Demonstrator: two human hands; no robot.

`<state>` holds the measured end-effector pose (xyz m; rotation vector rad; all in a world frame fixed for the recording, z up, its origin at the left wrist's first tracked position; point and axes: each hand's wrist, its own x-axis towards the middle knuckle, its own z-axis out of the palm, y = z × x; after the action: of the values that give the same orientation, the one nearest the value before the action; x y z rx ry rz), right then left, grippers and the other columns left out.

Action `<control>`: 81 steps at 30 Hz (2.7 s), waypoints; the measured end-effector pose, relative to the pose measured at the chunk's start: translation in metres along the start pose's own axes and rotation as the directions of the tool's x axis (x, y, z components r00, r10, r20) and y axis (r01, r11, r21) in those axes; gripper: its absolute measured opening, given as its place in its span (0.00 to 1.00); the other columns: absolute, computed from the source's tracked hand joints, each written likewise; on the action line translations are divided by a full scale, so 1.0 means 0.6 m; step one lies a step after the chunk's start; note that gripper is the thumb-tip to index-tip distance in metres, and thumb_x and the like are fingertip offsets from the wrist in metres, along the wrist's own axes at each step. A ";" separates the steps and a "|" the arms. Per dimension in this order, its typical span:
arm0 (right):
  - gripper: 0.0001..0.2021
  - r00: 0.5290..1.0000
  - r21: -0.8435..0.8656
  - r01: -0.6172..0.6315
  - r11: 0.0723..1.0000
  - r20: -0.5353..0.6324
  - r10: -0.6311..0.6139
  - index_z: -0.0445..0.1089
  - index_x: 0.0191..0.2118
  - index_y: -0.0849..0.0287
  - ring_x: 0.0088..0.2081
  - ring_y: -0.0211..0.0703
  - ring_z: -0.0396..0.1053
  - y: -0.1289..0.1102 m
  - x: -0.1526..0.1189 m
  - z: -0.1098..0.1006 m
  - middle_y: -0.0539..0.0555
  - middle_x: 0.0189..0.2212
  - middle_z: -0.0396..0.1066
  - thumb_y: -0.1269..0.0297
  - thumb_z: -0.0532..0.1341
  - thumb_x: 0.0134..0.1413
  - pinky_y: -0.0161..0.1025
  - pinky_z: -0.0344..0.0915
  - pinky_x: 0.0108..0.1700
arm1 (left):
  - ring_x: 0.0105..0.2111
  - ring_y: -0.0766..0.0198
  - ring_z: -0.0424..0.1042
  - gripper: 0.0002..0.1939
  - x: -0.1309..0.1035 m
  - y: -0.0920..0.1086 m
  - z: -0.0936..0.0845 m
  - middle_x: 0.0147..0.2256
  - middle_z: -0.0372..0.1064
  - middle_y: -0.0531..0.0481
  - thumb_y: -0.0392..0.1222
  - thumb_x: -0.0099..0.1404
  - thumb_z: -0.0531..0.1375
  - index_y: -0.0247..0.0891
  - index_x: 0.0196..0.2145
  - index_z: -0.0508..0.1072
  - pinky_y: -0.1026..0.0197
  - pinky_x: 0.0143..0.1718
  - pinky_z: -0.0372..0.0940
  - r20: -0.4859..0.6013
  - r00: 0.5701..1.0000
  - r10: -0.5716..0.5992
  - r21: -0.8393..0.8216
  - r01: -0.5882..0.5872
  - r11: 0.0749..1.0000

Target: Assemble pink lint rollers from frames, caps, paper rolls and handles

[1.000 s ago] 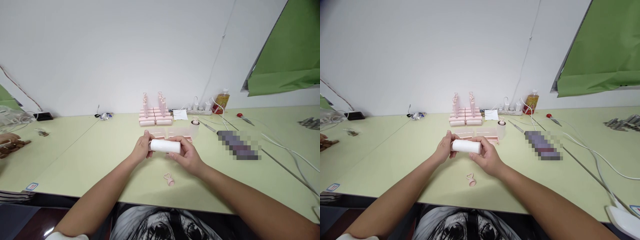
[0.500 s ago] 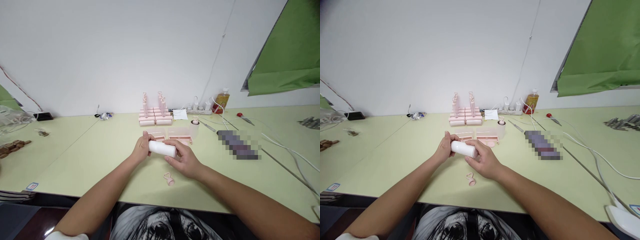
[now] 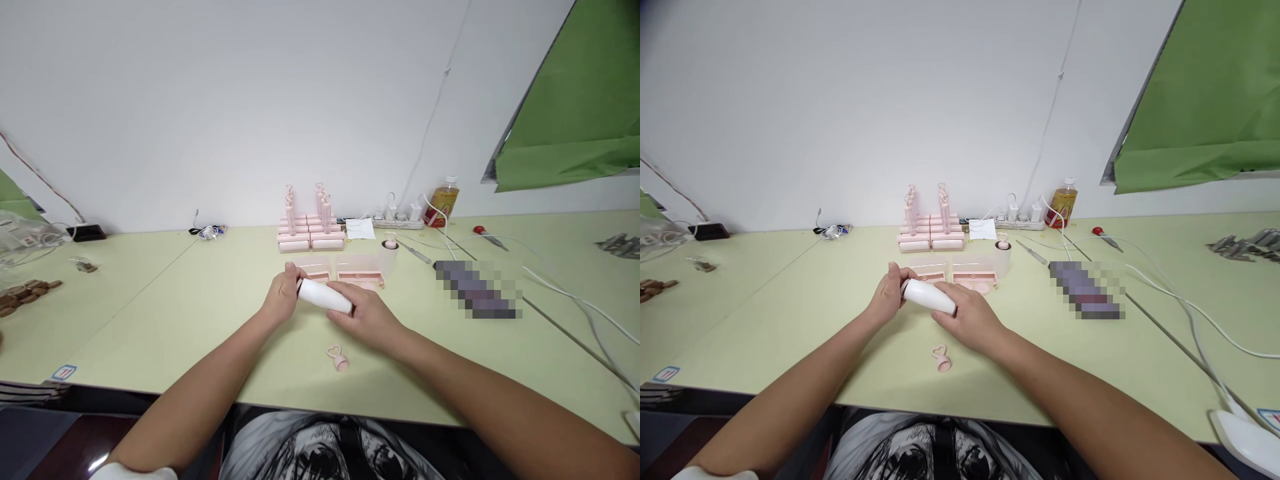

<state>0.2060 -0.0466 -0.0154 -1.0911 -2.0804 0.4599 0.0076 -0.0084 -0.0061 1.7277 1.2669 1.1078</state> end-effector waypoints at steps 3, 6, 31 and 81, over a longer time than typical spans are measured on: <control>0.25 0.998 0.003 0.034 0.999 0.045 -0.034 0.66 0.57 0.55 0.45 0.51 0.71 0.000 -0.001 0.002 0.58 0.49 0.73 0.63 0.62 0.52 0.47 0.66 0.46 | 0.18 0.66 0.57 0.41 -0.002 0.003 0.001 0.18 0.60 0.52 0.70 0.64 0.31 0.36 0.27 0.70 0.64 0.18 0.50 -0.003 1.000 0.018 0.010 -0.018 1.000; 0.26 0.998 0.001 0.036 0.999 0.047 -0.036 0.65 0.59 0.55 0.45 0.51 0.71 0.000 -0.002 0.003 0.58 0.48 0.73 0.63 0.62 0.53 0.47 0.67 0.46 | 0.16 0.67 0.57 0.42 -0.006 0.009 0.000 0.17 0.59 0.52 0.72 0.62 0.31 0.36 0.27 0.70 0.65 0.18 0.51 0.014 1.000 0.022 -0.010 -0.022 1.000; 0.23 0.969 0.353 -0.146 0.924 -0.139 0.207 0.67 0.53 0.57 0.34 0.45 0.70 0.009 0.006 -0.002 0.56 0.42 0.73 0.54 0.62 0.53 0.39 0.70 0.31 | 0.48 0.54 0.67 0.30 -0.015 0.021 -0.008 0.62 0.50 0.39 0.56 0.64 0.56 0.45 0.60 0.59 0.64 0.28 0.68 -0.243 0.911 0.332 -0.096 -0.363 0.927; 0.17 0.565 -0.305 -0.168 0.937 -0.809 -0.162 0.66 0.50 0.58 0.46 0.54 0.67 0.148 0.042 -0.180 0.61 0.47 0.67 0.63 0.57 0.54 0.51 0.66 0.45 | 0.25 0.64 0.71 0.36 0.014 0.035 -0.050 0.40 0.63 0.49 0.51 0.59 0.60 0.53 0.61 0.48 0.68 0.12 0.63 -0.279 0.954 -0.108 -0.280 0.027 0.960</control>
<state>0.3260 0.0231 0.0145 -1.1903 -1.2922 -0.4272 -0.0114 -0.0043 0.0260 1.3400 1.2662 1.4631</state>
